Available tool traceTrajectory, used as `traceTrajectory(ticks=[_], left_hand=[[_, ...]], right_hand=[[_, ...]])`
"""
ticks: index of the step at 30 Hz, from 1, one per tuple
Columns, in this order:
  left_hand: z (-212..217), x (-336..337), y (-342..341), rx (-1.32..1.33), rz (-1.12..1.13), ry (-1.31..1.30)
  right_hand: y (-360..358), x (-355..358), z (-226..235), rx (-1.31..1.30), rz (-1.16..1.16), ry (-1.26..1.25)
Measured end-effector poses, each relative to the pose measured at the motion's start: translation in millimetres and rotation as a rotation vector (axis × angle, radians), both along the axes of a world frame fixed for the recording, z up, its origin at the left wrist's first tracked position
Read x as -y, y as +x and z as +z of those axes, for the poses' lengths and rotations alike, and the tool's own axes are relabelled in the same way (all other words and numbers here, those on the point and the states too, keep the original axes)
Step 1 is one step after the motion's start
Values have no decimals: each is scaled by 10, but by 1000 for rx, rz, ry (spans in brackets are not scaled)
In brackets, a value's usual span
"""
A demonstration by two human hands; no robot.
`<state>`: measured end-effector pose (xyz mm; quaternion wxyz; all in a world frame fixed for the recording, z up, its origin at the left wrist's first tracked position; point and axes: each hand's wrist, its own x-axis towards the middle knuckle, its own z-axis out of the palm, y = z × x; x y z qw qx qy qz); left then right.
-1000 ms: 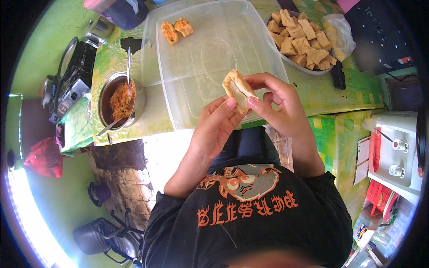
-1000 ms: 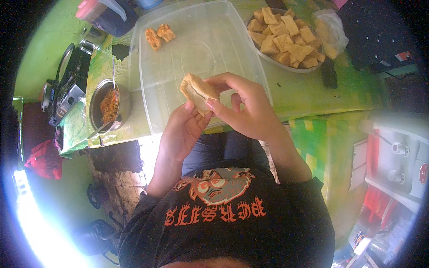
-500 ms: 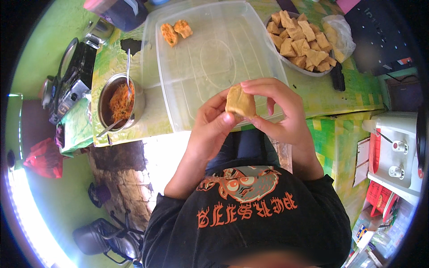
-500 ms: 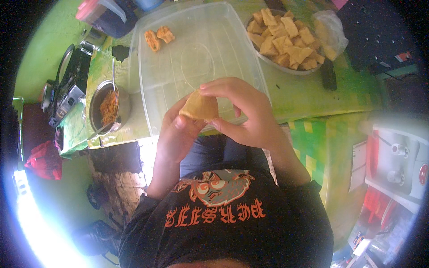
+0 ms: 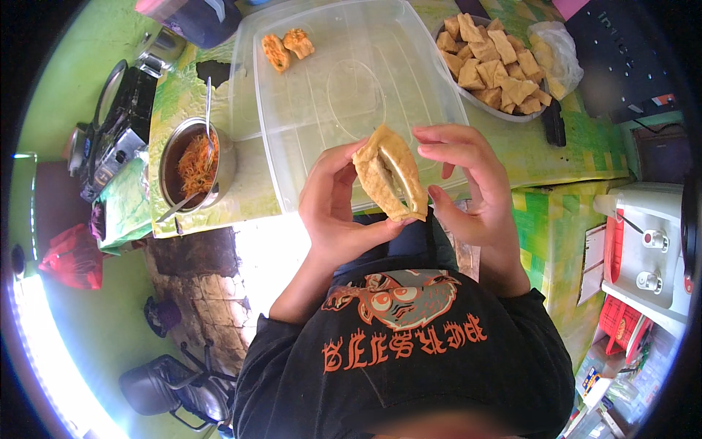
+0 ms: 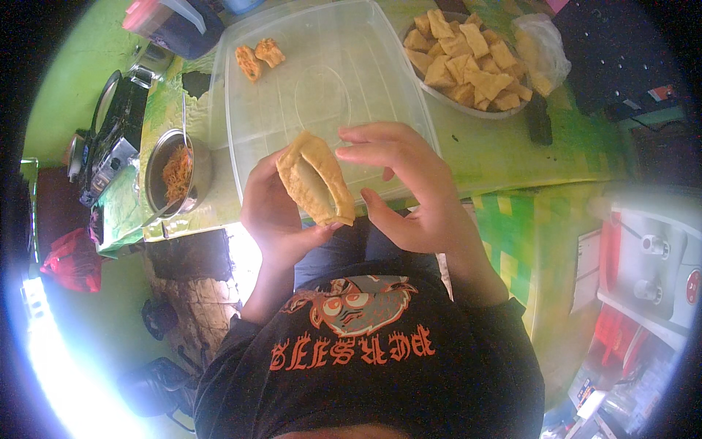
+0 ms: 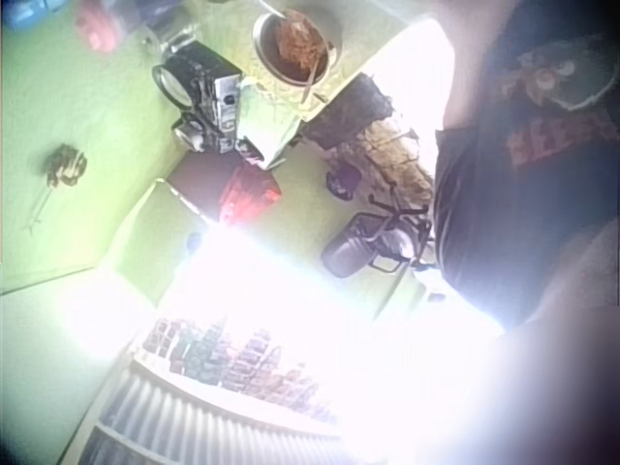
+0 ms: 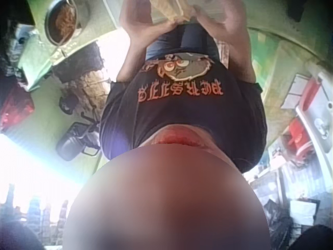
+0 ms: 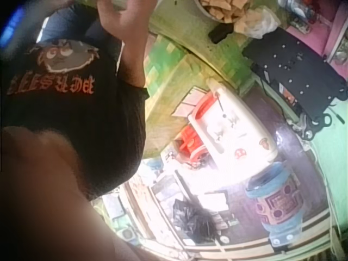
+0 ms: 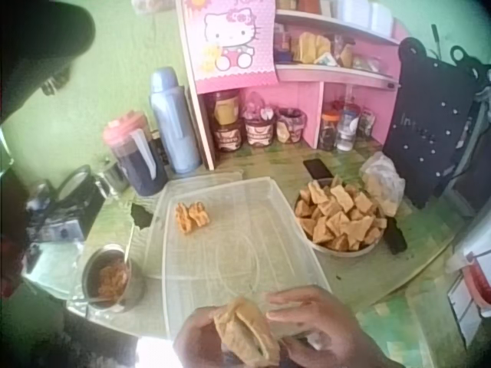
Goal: The person opens flatbread pieces and fills them with shredded orange food using a fork. They place the filled pieces on a plastic lid and repeat the process with additional flatbread pieces.
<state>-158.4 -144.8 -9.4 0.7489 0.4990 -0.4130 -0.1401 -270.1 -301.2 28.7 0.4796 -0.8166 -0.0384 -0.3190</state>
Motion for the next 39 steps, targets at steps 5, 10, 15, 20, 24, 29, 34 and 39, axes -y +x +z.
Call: traceTrajectory(ticks=[5, 10, 15, 20, 24, 29, 34, 39], left_hand=[[-68, 10, 12, 110, 55, -101], [-95, 6, 45, 170, 85, -123], [-104, 12, 39, 92, 82, -98], [-99, 36, 11, 20, 67, -46], [-82, 41, 5, 9, 63, 0], [-78, 67, -1, 4, 112, 22], [-65, 161, -5, 162, 245, 131], [10, 177, -11, 297, 221, 287]], right_hand=[[-8, -25, -12, -33, 60, 115], [-17, -60, -26, -52, 73, 192], [-30, -70, -20, -97, 84, 222], [-21, -78, -13, -90, 71, 159], [-17, -76, 0, -111, 69, 104], [7, -77, 4, -112, 64, 13], [0, -157, -60, -202, -13, 116], [47, -92, -219, -261, -69, 635]])
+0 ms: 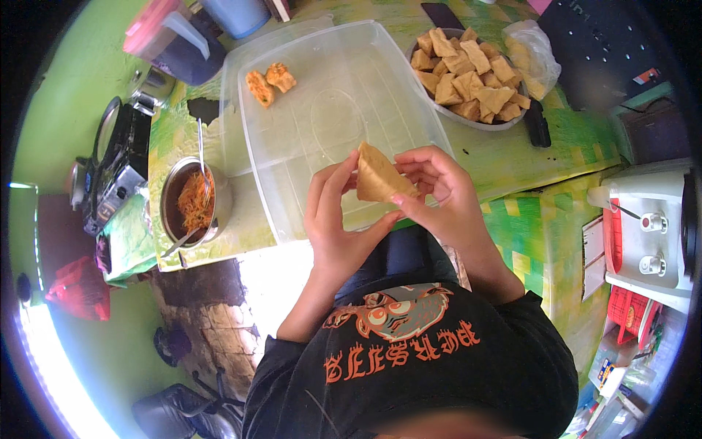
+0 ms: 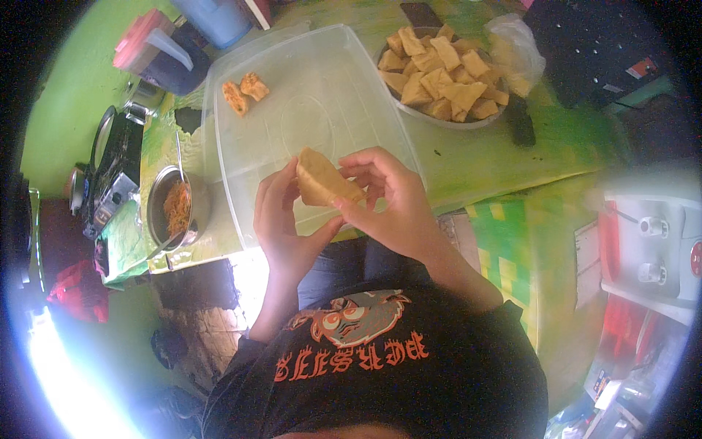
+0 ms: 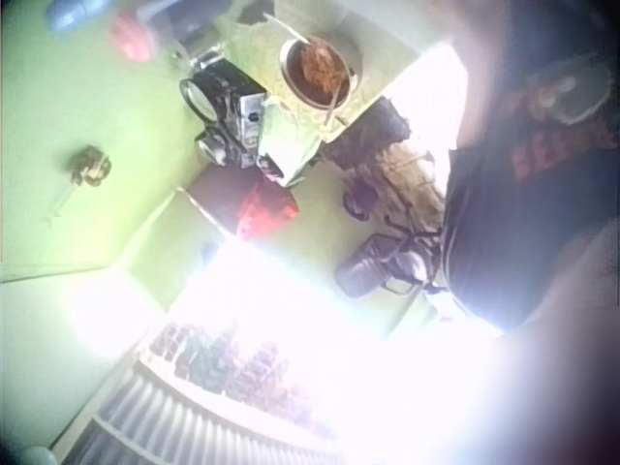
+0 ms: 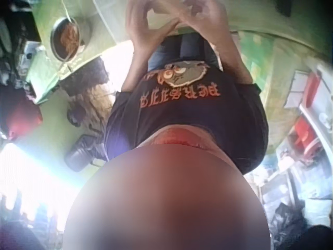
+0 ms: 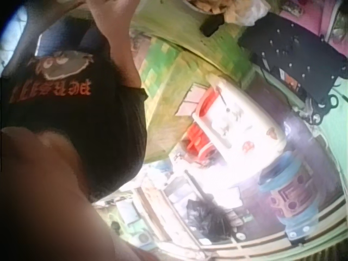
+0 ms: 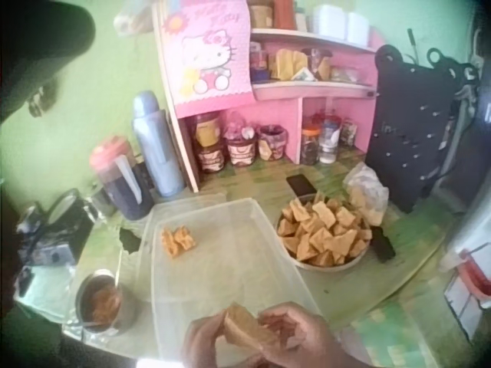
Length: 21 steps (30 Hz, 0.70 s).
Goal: The person opens flatbread pieces and fills them with shredded orange food using a fork. They place the filled pieces on a plastic lid and repeat the process with additional flatbread pieces.
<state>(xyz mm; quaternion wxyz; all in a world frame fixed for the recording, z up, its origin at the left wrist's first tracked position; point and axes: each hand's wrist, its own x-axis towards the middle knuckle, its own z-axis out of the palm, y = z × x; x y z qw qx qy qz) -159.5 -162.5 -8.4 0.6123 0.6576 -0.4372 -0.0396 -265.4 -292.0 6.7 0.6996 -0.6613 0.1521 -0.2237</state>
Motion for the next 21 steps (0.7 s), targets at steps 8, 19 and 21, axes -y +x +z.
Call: traceTrajectory(ticks=[8, 19, 21], left_hand=[[-36, 80, 20, -113, -140, -148], [-55, -75, 196, -214, 53, -95], [-86, -73, 202, -197, 66, -68]], right_hand=[[-7, 158, -50, 35, 0, 261], [-154, 456, -276, 252, 306, 796], [-160, 536, -302, 307, 373, 832]])
